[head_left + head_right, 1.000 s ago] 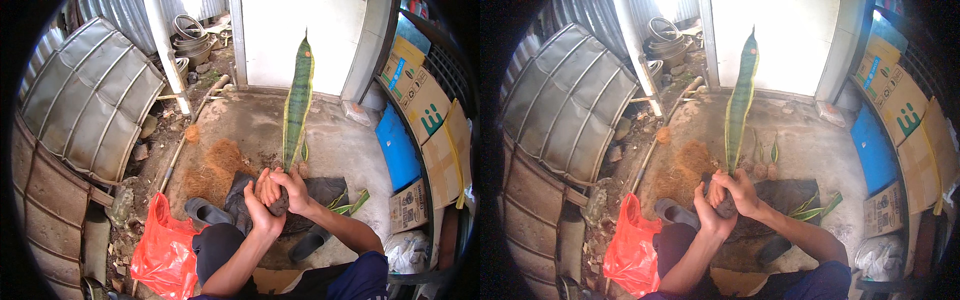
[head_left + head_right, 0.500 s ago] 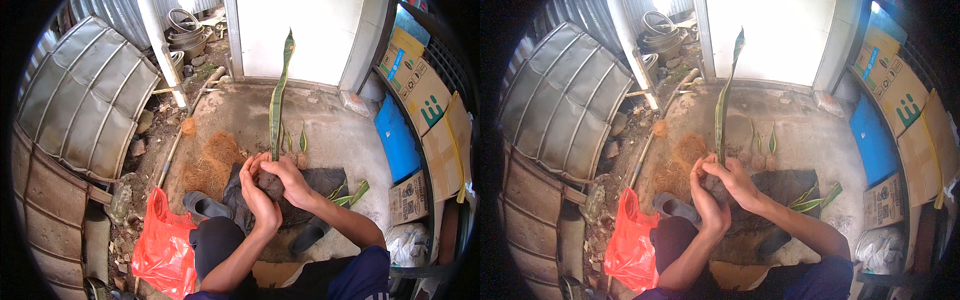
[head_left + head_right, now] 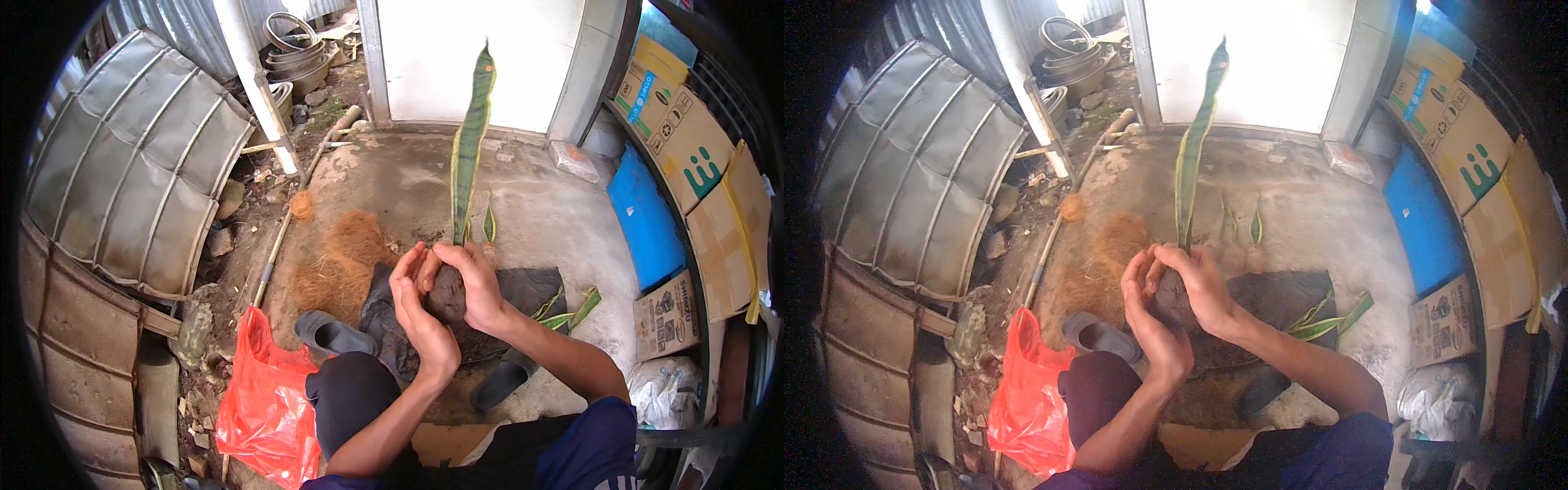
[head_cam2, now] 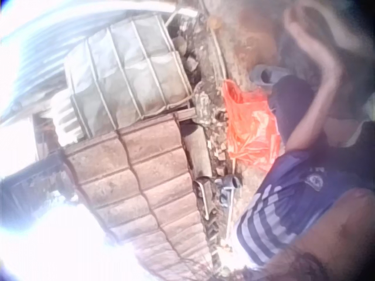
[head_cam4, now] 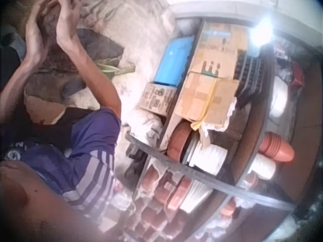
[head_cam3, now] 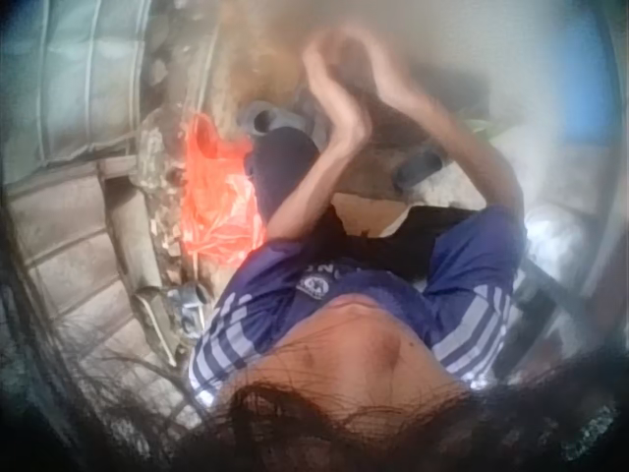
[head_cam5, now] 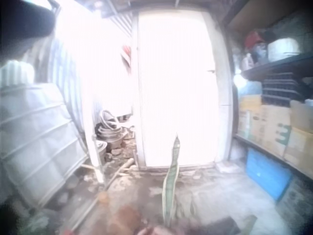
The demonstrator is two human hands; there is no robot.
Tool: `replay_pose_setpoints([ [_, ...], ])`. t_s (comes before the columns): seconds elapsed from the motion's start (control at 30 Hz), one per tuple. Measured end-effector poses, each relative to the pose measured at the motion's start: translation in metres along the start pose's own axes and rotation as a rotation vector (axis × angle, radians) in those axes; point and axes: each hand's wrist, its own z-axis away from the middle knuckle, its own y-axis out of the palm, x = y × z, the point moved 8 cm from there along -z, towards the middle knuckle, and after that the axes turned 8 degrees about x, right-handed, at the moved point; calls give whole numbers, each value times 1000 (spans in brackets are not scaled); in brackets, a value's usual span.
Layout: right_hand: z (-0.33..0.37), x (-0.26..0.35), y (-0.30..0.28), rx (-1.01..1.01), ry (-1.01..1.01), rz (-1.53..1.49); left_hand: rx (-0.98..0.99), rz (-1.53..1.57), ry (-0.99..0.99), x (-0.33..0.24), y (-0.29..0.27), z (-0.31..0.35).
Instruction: The person sits on the floor and wraps a long-leafed plant's root ball with soil and fibrous material by hand. They repeatedly add and press soil around the roots, occasionally lifting the plant to inspect the base.
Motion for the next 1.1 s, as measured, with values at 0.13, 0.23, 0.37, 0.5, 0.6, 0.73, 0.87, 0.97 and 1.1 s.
replay_pose_setpoints([
  [0.13, -2, 5, -15, -83, -18, -36, 90, -151, 37, -14, 16, 1],
  [0.23, 0, 4, -20, -75, -9, -37, 207, -284, 40, -12, 25, 5],
  [0.37, 3, 11, -22, 12, 26, 1, 313, -248, 8, -6, 36, 9],
  [0.5, -1, 28, -11, 94, -17, 86, 353, -190, 40, -19, 38, 7],
  [0.6, 0, 35, -5, 116, -36, 169, 347, -122, 89, -24, 33, 1],
  [0.73, -1, 33, -3, 119, -20, 143, 398, -203, 104, -28, 36, 8],
  [0.87, 3, 33, -1, 113, -43, 110, 431, -309, 135, -29, 37, 11],
  [0.97, 5, 36, 2, 113, -99, 103, 450, -359, 143, -29, 39, 11],
  [1.1, 6, 37, 4, 124, -129, 74, 454, -362, 158, -28, 36, 13],
])
